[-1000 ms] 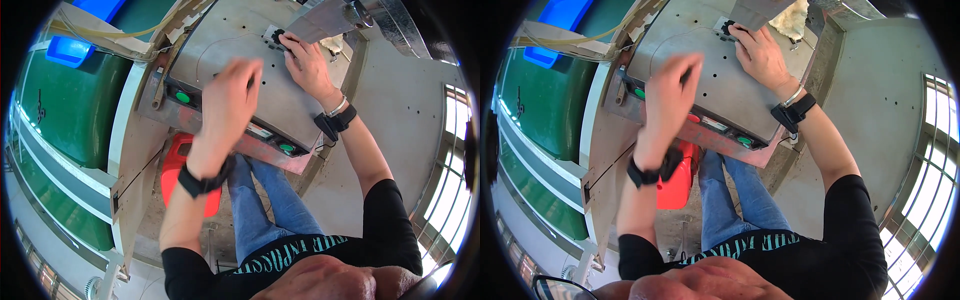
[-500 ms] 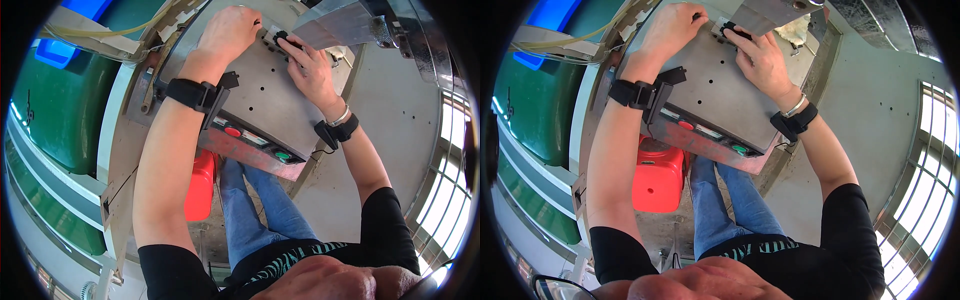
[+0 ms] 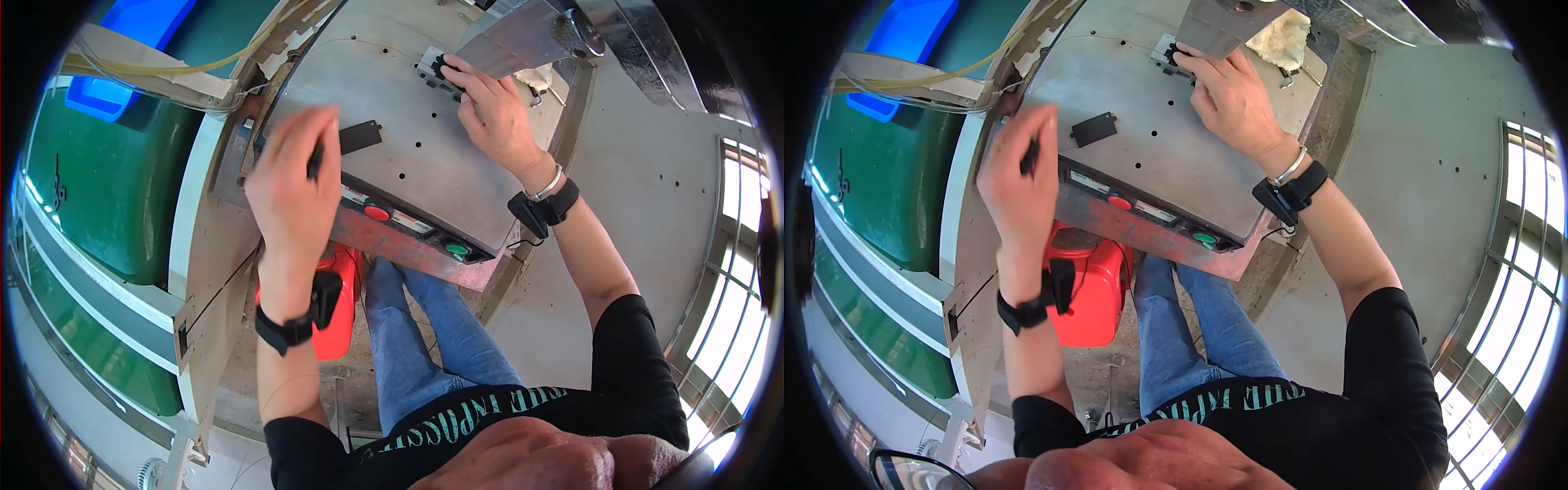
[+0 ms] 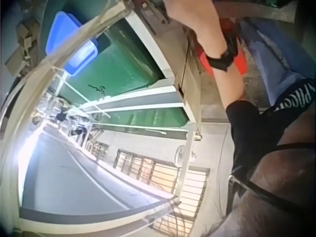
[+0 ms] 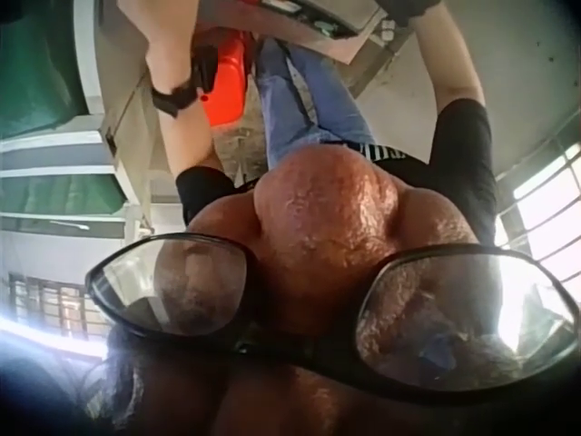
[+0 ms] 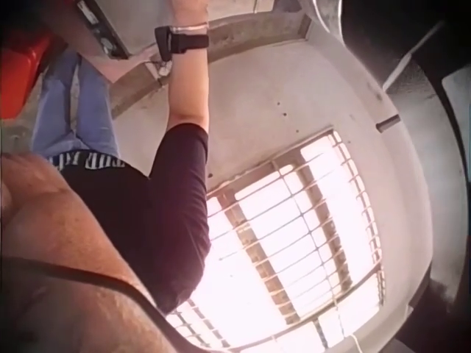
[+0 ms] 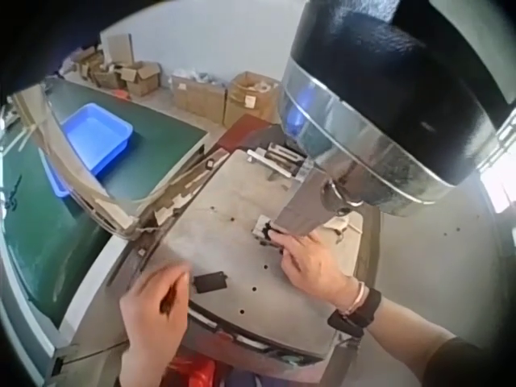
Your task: Assembling small plastic components and using a manual pressing machine to join them.
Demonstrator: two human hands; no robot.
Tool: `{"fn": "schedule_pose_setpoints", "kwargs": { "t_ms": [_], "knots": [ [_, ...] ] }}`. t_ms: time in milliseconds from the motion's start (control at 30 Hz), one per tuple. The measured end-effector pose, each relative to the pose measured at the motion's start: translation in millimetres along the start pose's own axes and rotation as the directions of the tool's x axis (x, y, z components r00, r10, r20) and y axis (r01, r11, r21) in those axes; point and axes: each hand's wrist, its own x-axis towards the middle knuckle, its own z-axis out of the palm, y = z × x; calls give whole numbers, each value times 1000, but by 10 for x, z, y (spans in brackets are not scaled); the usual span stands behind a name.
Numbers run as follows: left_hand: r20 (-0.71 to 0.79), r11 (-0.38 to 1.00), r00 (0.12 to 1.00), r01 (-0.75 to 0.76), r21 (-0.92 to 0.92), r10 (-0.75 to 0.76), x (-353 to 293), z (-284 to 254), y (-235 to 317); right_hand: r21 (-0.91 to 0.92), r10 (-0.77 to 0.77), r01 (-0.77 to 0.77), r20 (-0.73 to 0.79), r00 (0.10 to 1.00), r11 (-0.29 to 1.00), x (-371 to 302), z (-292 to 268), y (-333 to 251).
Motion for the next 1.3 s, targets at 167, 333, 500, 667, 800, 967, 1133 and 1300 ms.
{"fn": "schedule_pose_setpoints", "kwargs": {
  "t_ms": [167, 333, 500, 667, 800, 967, 1133, 1300],
  "knots": [
    [143, 971, 964, 233, -57, -223, -777, -62, 20, -18, -56, 58, 59, 997, 998, 43, -44, 128],
    [197, 908, 898, 413, -66, -394, -1134, -102, 28, 81, -26, 18, 98, 995, 997, 82, -27, 142],
    [203, 890, 883, 447, -90, -423, -1238, -23, 70, 92, -4, -7, 124, 992, 996, 87, -55, 202],
    [223, 893, 885, 438, -98, -410, -1226, 31, 112, 319, 175, -205, 121, 977, 925, -83, -15, 401],
    [229, 898, 887, 430, -96, -400, -1235, 32, 118, 355, 326, -271, -102, 940, 895, -267, -132, 438],
    [251, 890, 874, 448, -84, -416, -1295, 72, 146, 226, 242, -227, -42, 969, 947, -160, -161, 326],
    [282, 874, 852, 479, -83, -441, -1354, 110, 167, 119, 145, -148, 35, 989, 982, -70, -153, 257],
    [273, 870, 850, 486, -82, -450, -1352, 90, 171, 14, 140, -142, 103, 985, 990, -90, -202, 240]
  ]
}}
